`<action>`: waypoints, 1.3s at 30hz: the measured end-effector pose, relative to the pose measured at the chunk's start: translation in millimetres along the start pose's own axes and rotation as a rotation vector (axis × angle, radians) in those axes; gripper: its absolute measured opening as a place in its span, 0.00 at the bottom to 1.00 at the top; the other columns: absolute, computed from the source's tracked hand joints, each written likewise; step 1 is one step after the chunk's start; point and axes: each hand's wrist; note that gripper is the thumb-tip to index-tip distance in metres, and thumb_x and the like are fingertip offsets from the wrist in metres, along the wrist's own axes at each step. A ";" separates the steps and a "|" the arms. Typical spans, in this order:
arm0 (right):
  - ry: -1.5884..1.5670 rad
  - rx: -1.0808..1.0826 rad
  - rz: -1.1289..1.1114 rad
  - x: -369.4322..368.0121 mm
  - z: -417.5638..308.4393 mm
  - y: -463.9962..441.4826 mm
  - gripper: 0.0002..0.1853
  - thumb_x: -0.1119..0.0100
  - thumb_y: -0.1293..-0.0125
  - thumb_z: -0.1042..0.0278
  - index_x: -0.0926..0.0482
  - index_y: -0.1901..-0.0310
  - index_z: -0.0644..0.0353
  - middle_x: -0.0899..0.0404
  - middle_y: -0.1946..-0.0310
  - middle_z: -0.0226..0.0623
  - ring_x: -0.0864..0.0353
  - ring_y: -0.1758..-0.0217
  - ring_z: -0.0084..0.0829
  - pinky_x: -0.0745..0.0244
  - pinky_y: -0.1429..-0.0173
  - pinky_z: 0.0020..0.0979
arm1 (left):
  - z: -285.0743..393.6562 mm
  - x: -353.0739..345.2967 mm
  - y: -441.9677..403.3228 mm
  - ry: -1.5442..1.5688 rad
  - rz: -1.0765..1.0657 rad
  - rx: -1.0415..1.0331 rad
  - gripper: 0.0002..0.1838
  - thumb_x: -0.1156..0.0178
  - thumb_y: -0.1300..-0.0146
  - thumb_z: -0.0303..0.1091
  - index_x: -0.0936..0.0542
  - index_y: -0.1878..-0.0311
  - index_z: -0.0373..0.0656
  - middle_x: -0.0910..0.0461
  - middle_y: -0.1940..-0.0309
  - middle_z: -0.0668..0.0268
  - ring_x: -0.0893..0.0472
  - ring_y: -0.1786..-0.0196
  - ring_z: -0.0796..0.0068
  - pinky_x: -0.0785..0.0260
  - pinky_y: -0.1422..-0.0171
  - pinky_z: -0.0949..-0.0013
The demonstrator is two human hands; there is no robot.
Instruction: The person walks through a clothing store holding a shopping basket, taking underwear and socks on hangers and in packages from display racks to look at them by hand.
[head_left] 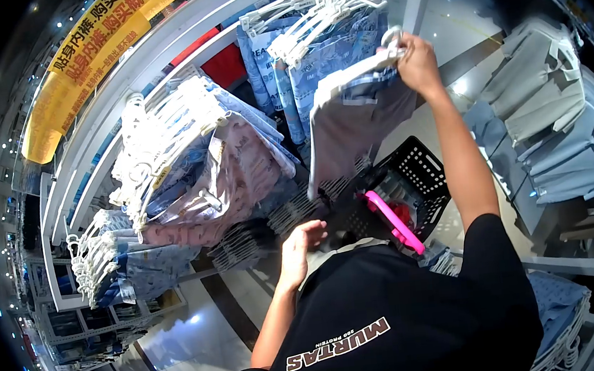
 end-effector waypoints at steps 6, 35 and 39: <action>0.101 0.024 -0.013 3.4 -5.5 -69.8 0.13 0.35 0.45 0.67 0.18 0.57 0.54 0.14 0.65 0.40 0.16 0.53 0.46 0.27 0.46 0.42 | -19.3 -15.5 11.1 0.044 0.008 0.121 0.24 0.53 0.22 0.48 0.23 0.42 0.36 0.17 0.49 0.59 0.17 0.51 0.71 0.27 0.43 0.68; -0.278 -0.496 -0.650 -47.9 -22.7 307.4 0.28 0.30 0.41 0.64 0.28 0.41 0.62 0.25 0.44 0.50 0.20 0.45 0.49 0.23 0.43 0.41 | -56.9 -19.4 4.2 -0.151 0.028 0.303 0.17 0.40 0.29 0.40 0.21 0.46 0.37 0.17 0.62 0.67 0.22 0.59 0.81 0.28 0.50 0.74; -0.226 -0.389 -0.711 -45.0 -36.0 314.2 0.30 0.31 0.41 0.66 0.31 0.37 0.58 0.28 0.42 0.51 0.23 0.43 0.54 0.24 0.43 0.46 | -55.5 -24.4 -2.7 -0.237 -0.043 0.305 0.18 0.40 0.29 0.41 0.21 0.46 0.37 0.18 0.63 0.66 0.23 0.62 0.81 0.28 0.54 0.73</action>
Point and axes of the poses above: each hand's wrist, its own y-axis away from the middle knuckle, its own x-axis out of the back of the hand, z = x × y
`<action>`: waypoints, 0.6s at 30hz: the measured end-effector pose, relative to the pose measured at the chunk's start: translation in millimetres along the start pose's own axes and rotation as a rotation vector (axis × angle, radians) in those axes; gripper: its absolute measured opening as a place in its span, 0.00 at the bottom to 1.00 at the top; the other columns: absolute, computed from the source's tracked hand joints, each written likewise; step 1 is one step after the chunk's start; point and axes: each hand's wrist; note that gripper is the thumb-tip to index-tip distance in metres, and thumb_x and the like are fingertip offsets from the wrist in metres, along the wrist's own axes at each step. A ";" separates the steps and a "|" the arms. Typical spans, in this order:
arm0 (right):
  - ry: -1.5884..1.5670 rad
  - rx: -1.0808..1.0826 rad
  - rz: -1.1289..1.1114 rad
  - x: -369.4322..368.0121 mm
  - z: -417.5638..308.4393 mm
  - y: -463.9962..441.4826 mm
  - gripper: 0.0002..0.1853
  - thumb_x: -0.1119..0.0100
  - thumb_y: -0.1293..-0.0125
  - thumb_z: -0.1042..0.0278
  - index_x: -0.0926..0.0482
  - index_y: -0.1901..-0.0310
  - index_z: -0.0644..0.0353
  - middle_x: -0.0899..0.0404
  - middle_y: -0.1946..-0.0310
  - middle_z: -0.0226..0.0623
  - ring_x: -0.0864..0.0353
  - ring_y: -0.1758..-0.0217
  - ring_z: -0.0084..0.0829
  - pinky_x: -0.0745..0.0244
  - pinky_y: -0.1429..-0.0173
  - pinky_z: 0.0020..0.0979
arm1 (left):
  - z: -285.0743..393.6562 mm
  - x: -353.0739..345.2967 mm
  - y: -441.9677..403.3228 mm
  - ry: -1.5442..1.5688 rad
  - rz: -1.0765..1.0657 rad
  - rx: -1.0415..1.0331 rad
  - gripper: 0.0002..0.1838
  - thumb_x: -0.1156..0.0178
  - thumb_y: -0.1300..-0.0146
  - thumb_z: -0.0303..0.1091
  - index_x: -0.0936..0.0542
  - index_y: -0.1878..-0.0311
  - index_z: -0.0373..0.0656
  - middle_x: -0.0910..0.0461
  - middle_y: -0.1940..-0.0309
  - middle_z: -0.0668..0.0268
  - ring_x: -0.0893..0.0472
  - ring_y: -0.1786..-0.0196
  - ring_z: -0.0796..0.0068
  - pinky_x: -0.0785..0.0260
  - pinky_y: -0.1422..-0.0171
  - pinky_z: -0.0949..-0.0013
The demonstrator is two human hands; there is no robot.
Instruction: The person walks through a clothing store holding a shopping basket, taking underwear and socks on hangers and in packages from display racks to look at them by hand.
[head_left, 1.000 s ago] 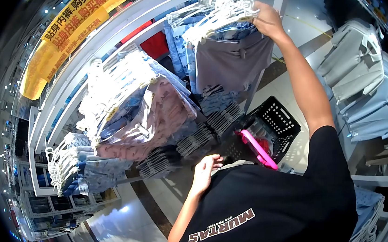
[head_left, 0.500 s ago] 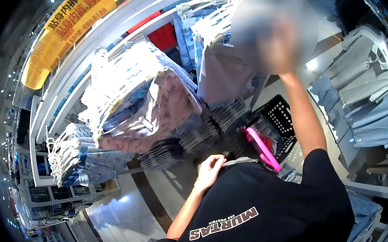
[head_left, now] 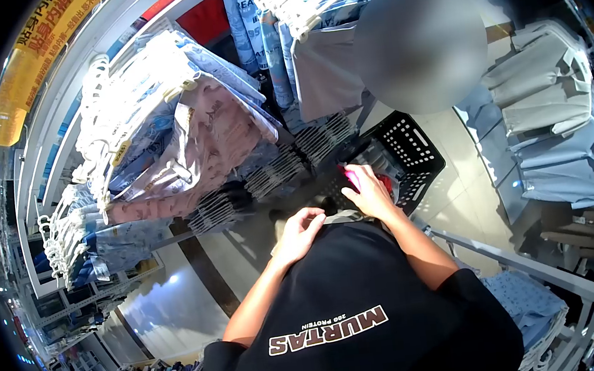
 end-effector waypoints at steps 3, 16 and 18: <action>-0.031 -0.097 -0.065 17.6 -15.7 -14.7 0.30 0.31 0.42 0.69 0.31 0.37 0.56 0.25 0.48 0.50 0.22 0.45 0.52 0.24 0.44 0.46 | 13.9 -2.9 -2.2 -0.100 -0.025 -0.039 0.18 0.40 0.30 0.42 0.21 0.46 0.36 0.18 0.63 0.66 0.23 0.63 0.82 0.28 0.56 0.73; -0.181 0.021 -0.053 -23.0 -3.4 -25.8 0.18 0.39 0.44 0.76 0.20 0.50 0.63 0.22 0.54 0.45 0.19 0.49 0.42 0.25 0.42 0.36 | 31.3 33.8 19.2 0.001 0.430 -0.099 0.12 0.38 0.31 0.36 0.18 0.53 0.36 0.17 0.61 0.67 0.21 0.57 0.80 0.27 0.52 0.72; -0.190 0.019 -0.051 -26.2 -4.9 -25.2 0.18 0.39 0.45 0.76 0.20 0.51 0.64 0.21 0.55 0.44 0.18 0.50 0.40 0.25 0.43 0.35 | 41.2 62.2 20.2 0.077 0.733 -0.195 0.09 0.38 0.31 0.34 0.18 0.58 0.36 0.19 0.65 0.70 0.23 0.61 0.83 0.28 0.54 0.74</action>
Point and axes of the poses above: each hand's wrist, its own y-axis away from the middle knuckle, its own x-axis out of the back of the hand, z = x × y
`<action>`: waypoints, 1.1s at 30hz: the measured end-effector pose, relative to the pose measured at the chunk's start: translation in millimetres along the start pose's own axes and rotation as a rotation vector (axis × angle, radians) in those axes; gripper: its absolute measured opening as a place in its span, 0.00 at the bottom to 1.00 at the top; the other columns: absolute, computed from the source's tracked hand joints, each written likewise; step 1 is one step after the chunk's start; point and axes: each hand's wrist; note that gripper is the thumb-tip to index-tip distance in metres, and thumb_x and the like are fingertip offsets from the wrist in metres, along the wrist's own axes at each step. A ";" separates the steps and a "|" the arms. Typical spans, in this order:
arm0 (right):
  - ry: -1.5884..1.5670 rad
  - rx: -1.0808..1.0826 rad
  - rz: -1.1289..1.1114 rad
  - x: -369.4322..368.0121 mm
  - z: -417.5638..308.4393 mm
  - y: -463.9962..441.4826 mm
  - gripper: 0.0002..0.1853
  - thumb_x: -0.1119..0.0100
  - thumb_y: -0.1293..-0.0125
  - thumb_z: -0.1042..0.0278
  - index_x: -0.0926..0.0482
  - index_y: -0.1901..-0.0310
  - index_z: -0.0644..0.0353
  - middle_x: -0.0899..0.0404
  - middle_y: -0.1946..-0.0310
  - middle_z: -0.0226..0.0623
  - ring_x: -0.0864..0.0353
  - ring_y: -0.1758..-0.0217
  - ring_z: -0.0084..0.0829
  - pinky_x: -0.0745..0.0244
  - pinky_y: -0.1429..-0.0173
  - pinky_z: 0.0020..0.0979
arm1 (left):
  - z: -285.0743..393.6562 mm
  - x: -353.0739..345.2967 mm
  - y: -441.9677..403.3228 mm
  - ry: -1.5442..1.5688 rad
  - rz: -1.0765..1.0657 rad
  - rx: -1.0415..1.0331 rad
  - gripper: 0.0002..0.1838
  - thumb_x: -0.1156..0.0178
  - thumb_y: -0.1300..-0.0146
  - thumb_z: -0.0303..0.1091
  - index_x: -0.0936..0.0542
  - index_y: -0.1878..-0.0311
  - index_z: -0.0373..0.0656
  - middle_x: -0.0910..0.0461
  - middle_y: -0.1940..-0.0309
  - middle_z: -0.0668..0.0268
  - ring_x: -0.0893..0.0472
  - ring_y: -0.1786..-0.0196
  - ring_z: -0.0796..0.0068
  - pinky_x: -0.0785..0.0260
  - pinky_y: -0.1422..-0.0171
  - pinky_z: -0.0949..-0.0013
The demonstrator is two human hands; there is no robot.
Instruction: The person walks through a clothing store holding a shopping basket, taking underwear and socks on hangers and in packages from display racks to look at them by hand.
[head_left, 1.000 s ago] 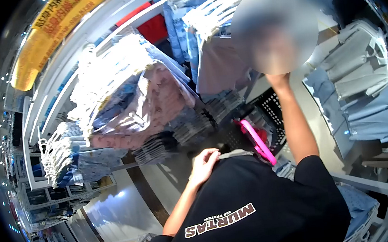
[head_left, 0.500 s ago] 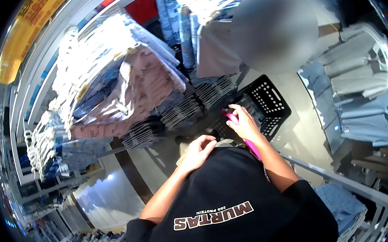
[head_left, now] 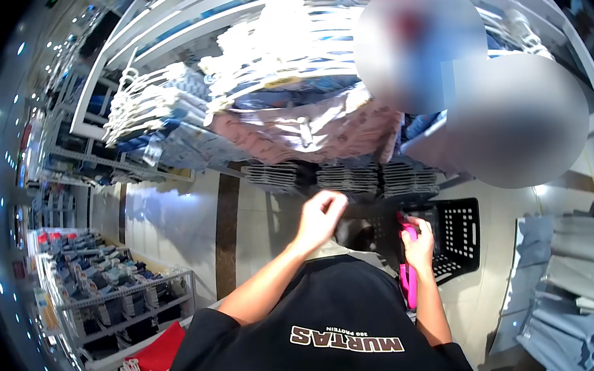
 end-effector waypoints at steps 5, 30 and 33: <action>-0.086 -0.102 0.000 -9.8 14.0 5.0 0.17 0.37 0.46 0.78 0.20 0.53 0.64 0.22 0.57 0.41 0.18 0.54 0.38 0.24 0.47 0.33 | 21.0 77.9 -48.4 0.056 0.678 -0.349 0.12 0.38 0.33 0.29 0.24 0.48 0.39 0.22 0.60 0.69 0.25 0.61 0.81 0.31 0.54 0.75; 0.003 0.475 0.431 -33.1 -240.2 -69.8 0.20 0.38 0.34 0.75 0.26 0.41 0.67 0.23 0.45 0.40 0.25 0.42 0.33 0.33 0.34 0.33 | 22.0 195.6 -7.9 0.298 0.089 -0.116 0.12 0.35 0.32 0.36 0.19 0.67 0.37 0.25 0.76 0.78 0.32 0.72 0.89 0.38 0.68 0.78; 0.128 0.751 0.498 -47.6 -318.2 -80.9 0.24 0.38 0.33 0.74 0.29 0.37 0.67 0.28 0.38 0.43 0.32 0.33 0.35 0.43 0.26 0.35 | 36.4 200.6 0.8 0.331 -0.020 -0.121 0.11 0.38 0.30 0.35 0.17 0.60 0.35 0.26 0.76 0.78 0.33 0.73 0.88 0.40 0.69 0.76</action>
Point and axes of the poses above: each hand's wrist, its own y-axis away from the middle knuckle, its own x-axis out of the back of the hand, z = x × y
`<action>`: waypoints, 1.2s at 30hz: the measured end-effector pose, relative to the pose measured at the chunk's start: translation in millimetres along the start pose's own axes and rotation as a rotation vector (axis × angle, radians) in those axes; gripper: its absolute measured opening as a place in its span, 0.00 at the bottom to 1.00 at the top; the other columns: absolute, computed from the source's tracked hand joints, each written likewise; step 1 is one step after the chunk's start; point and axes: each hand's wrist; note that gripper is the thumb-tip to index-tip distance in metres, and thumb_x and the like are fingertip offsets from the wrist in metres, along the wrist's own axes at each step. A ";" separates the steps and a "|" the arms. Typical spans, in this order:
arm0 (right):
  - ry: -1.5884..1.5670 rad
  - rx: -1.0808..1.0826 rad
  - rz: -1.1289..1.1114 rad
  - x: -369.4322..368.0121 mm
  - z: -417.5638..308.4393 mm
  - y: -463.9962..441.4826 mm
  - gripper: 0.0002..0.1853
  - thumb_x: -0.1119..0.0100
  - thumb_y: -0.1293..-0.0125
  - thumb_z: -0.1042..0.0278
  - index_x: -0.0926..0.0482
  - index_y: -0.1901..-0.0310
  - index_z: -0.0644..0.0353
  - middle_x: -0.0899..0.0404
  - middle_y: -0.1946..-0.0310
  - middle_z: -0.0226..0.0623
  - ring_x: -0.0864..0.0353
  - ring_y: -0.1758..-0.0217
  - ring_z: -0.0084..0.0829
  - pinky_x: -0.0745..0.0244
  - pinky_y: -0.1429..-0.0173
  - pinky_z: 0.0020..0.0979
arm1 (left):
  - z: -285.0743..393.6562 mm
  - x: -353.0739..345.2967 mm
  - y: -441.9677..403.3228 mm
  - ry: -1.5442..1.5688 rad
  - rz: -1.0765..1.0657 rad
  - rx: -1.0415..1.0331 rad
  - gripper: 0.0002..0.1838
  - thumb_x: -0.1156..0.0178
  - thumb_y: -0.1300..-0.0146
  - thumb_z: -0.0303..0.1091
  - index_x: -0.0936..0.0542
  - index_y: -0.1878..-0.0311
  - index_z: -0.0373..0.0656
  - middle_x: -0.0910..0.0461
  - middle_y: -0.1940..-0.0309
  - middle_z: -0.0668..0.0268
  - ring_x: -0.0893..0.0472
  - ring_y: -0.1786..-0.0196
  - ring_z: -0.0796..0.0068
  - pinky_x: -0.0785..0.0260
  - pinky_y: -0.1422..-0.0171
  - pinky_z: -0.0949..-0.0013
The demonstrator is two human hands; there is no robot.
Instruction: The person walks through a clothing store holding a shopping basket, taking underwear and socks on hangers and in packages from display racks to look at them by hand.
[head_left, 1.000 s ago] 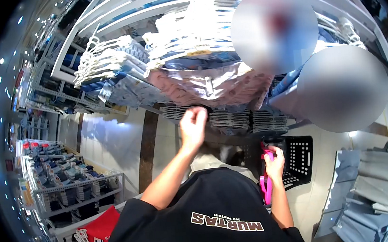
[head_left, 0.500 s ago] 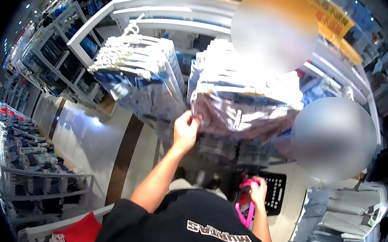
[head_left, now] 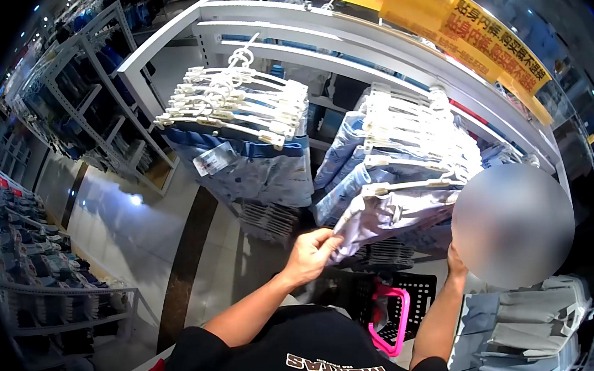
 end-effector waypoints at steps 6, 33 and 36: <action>0.190 0.203 -0.157 -45.0 -20.4 -15.2 0.25 0.27 0.44 0.68 0.25 0.47 0.65 0.26 0.45 0.47 0.31 0.38 0.46 0.39 0.32 0.43 | -14.0 18.5 6.0 0.113 -0.339 0.021 0.06 0.33 0.37 0.29 0.17 0.62 0.36 0.15 0.69 0.69 0.23 0.67 0.86 0.30 0.62 0.75; -0.466 -0.375 -0.137 -87.3 -60.7 137.5 0.23 0.48 0.25 0.51 0.24 0.52 0.68 0.21 0.55 0.40 0.23 0.50 0.31 0.30 0.40 0.32 | -90.8 81.0 53.4 -0.112 -0.226 0.196 0.31 0.29 0.40 0.36 0.30 0.36 0.38 0.22 0.47 0.61 0.21 0.53 0.74 0.26 0.49 0.69; -0.644 -0.308 -0.170 -105.4 -60.2 144.3 0.24 0.51 0.24 0.50 0.24 0.50 0.69 0.20 0.54 0.44 0.22 0.47 0.34 0.30 0.38 0.33 | -87.6 83.2 44.7 -0.169 -0.181 0.198 0.27 0.31 0.38 0.34 0.28 0.37 0.37 0.22 0.46 0.58 0.20 0.51 0.74 0.26 0.45 0.69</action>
Point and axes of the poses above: each hand's wrist, its own y-axis away from the middle knuckle, its own x-axis out of the back of the hand, z = x × y
